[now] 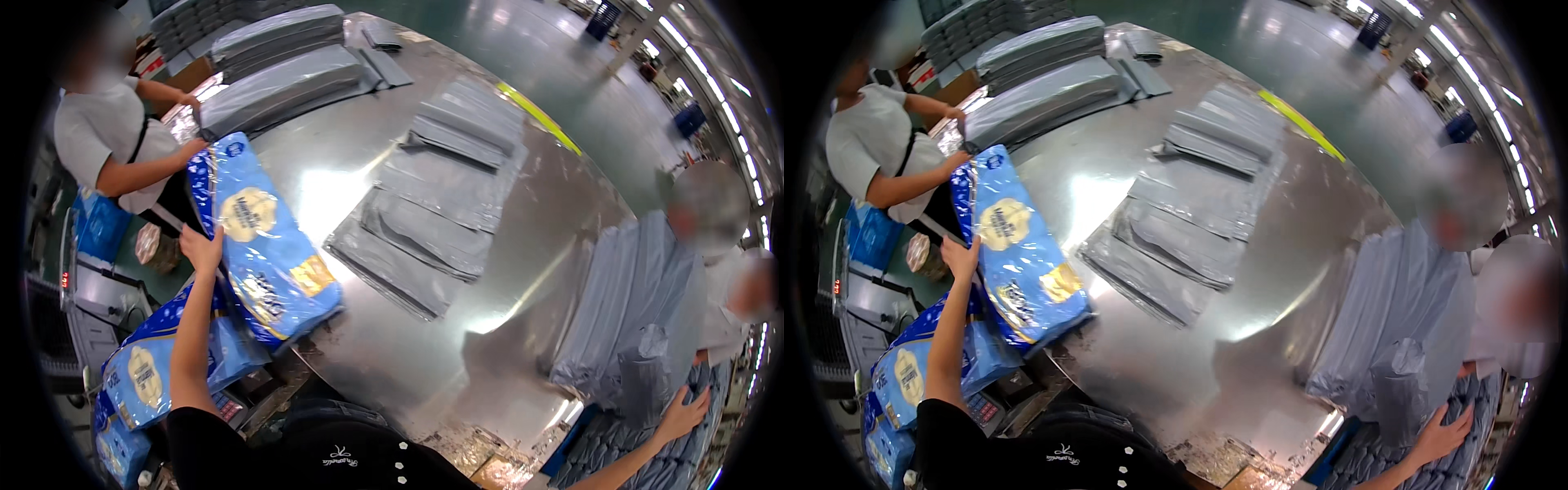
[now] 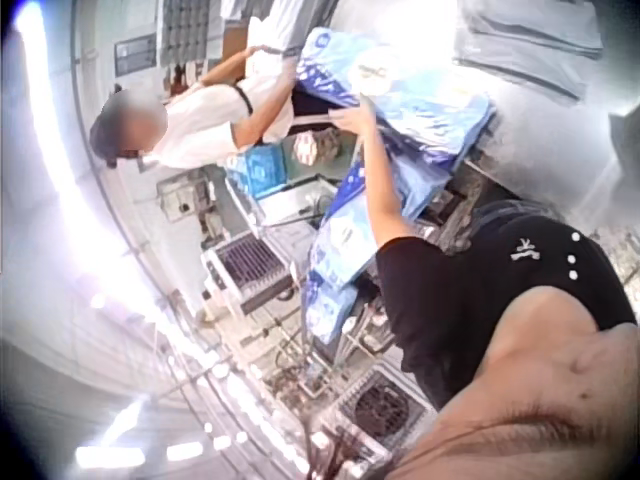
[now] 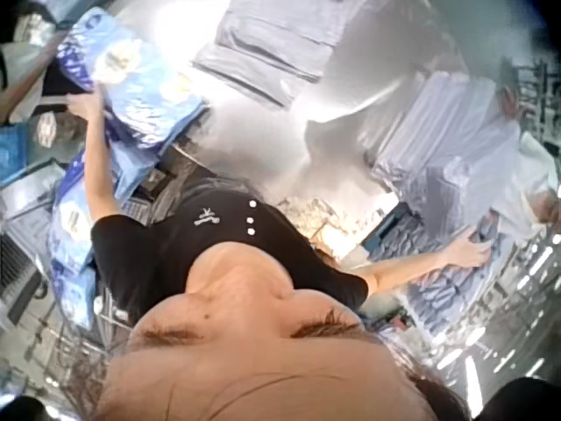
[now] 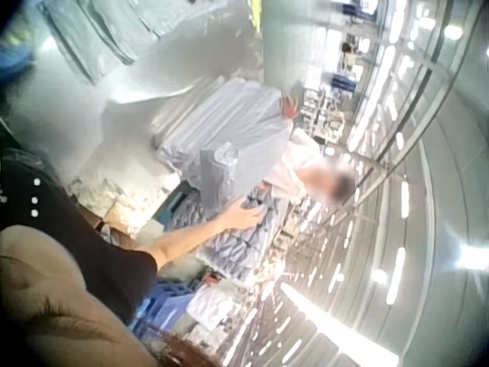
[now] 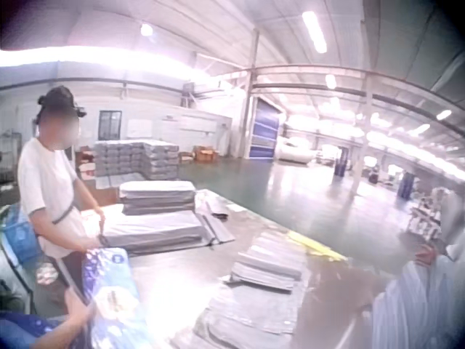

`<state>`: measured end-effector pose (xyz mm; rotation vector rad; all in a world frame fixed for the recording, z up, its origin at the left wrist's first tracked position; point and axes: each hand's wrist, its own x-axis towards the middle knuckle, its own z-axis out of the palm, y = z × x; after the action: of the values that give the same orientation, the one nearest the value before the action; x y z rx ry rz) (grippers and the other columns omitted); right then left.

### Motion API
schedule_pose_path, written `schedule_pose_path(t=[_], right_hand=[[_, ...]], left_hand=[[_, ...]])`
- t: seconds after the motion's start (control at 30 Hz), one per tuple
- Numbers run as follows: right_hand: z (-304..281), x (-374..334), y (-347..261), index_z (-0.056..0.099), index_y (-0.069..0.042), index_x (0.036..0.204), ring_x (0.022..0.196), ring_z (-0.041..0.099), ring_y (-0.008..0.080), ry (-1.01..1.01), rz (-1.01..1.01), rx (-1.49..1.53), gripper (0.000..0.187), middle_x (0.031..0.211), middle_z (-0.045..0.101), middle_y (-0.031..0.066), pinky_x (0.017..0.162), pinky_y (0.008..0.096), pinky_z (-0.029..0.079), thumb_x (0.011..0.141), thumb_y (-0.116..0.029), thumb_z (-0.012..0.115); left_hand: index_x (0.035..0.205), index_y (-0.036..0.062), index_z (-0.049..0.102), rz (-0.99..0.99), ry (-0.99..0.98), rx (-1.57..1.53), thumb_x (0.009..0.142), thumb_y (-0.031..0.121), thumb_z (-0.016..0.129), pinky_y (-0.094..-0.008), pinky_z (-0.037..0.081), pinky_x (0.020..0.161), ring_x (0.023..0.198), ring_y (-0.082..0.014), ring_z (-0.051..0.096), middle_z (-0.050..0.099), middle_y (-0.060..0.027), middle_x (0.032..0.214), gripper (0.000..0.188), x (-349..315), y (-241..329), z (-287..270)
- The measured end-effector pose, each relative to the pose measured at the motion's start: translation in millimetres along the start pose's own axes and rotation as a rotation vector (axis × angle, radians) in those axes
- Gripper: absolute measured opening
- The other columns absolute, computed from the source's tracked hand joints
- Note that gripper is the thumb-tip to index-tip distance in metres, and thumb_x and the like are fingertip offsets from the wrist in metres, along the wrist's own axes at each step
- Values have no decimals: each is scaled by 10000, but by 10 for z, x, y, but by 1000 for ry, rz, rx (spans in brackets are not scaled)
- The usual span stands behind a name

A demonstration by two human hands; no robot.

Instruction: The person places blue packaged items into gray plastic bags on a metal table, folds the bags, and stacks them. They then pick up a cardboard box and walk through the warehouse, placing the box and a bundle of gray bags into a blue crate.

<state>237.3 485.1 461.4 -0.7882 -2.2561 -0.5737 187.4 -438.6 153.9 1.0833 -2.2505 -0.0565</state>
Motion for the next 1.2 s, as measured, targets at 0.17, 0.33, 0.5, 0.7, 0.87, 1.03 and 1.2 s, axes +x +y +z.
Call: schedule_pose_path(t=[0.17,0.33,0.5,0.7,0.87,1.03,1.2], right_hand=[[-181,-1180,-3067,628,-36,1139,1044,587,213,-639,-571,1159,352,1120,639,91,922,341,440,812,-122,529],[552,-3588,-5282,506,-15,1268,1093,568,238,-1248,-584,1630,428,1209,582,139,936,318,437,910,-241,572],[-430,-4189,-5323,534,3,1105,1009,546,271,-1119,-573,1779,352,1071,547,146,901,337,421,832,-187,648],[-930,-3485,-4442,536,-2,1077,958,536,263,-899,-519,1882,319,1031,540,143,871,352,422,789,-95,637],[-1032,-3358,-3551,512,10,1119,992,516,287,-767,-449,1772,361,1071,534,170,900,377,407,795,-90,635],[-1028,-3748,-2890,494,22,1134,1038,493,332,-740,-336,1631,384,1141,505,215,889,415,399,815,-128,649],[-407,-4241,-2375,598,-25,943,860,581,335,-1255,-634,1183,235,901,607,168,750,428,453,853,-242,598]], left_hand=[[1123,-78,605,-382,-807,-308,790,398,694,-409,492,828,976,-314,641,643,-245,1064,588,-83,-121,737],[1028,-74,641,-344,-644,-403,765,358,666,-414,502,812,897,-360,666,665,-255,998,506,-41,-133,999],[890,18,677,-269,-367,-264,843,261,568,-401,492,692,738,-317,659,670,-169,756,270,-120,299,410],[873,-35,638,-211,-259,-924,924,166,517,-298,413,580,598,-90,496,588,-69,631,241,-485,1049,-110],[877,-63,622,-120,-361,-1141,952,149,502,-266,377,559,614,-57,417,497,-4,626,254,-825,1837,-560],[914,-56,611,-30,-580,-1200,964,175,491,-287,386,570,638,-61,427,513,-40,626,265,-1323,2250,-748],[983,78,680,468,-811,-806,885,271,549,-432,498,611,638,-345,638,642,-198,713,253,-2302,2218,-242]])
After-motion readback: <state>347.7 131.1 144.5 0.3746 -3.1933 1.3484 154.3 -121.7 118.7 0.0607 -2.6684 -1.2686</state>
